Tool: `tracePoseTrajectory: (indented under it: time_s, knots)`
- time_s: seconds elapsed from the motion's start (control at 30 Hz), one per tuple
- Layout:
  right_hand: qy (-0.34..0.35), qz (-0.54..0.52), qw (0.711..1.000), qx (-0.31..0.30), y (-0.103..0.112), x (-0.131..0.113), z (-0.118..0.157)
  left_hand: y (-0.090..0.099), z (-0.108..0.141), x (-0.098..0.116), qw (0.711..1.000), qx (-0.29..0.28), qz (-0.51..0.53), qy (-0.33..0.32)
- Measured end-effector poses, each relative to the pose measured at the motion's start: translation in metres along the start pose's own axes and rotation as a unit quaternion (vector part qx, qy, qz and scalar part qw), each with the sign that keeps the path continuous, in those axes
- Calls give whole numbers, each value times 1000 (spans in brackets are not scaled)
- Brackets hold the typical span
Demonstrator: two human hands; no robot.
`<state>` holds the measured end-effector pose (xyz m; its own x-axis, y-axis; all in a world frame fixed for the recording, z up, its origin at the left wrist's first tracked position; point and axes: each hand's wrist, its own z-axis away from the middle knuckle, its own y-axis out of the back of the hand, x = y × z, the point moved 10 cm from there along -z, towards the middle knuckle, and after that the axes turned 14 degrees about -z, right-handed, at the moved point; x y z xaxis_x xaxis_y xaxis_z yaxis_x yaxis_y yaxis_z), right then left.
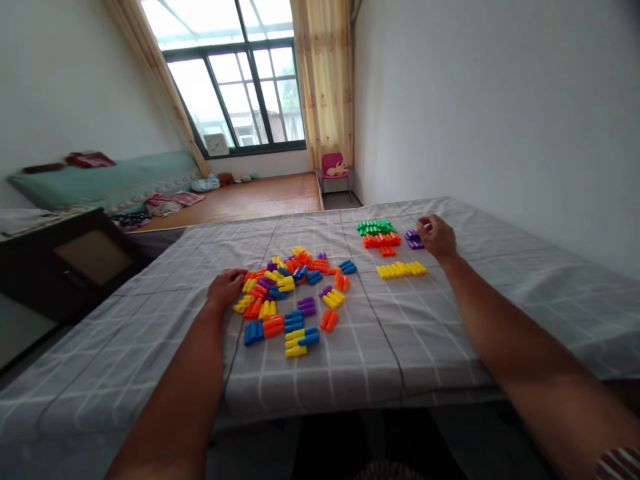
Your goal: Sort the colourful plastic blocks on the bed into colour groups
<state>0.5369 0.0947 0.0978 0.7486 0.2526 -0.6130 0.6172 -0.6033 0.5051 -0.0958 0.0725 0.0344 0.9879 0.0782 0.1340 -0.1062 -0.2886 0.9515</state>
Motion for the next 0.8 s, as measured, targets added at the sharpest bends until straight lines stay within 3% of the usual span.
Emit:
tracePoseTrajectory:
  time_s: [0.07, 0.13, 0.23, 0.3, 0.37, 0.5, 0.63, 0.8]
  knots:
    - [67, -57, 992, -88, -33, -51, 15, 1, 1, 2, 1000, 4, -1, 6]
    - [144, -113, 962, -204, -67, -108, 43, 2, 2, 3, 1000, 3, -2, 11]
    - [275, -153, 875, -368, -108, -187, 98, 2, 3, 4, 1000, 1, -3, 12]
    - [332, -134, 829, -430, -125, -219, 127, 1, 4, 4, 1000, 1, 0, 9]
    - [356, -88, 805, -467, -139, -235, 144, 0, 4, 4, 1000, 0, 4, 6]
    - [361, 4, 780, -512, -159, -245, 159, -3, 2, 2, 1000, 0, 6, 6]
    - [368, -18, 787, -494, -163, -266, 170, -4, 1, 2, 1000, 1, 11, 2]
    - [362, -18, 761, -539, -174, -288, 205, -2, 2, 2, 1000, 2, 13, 4]
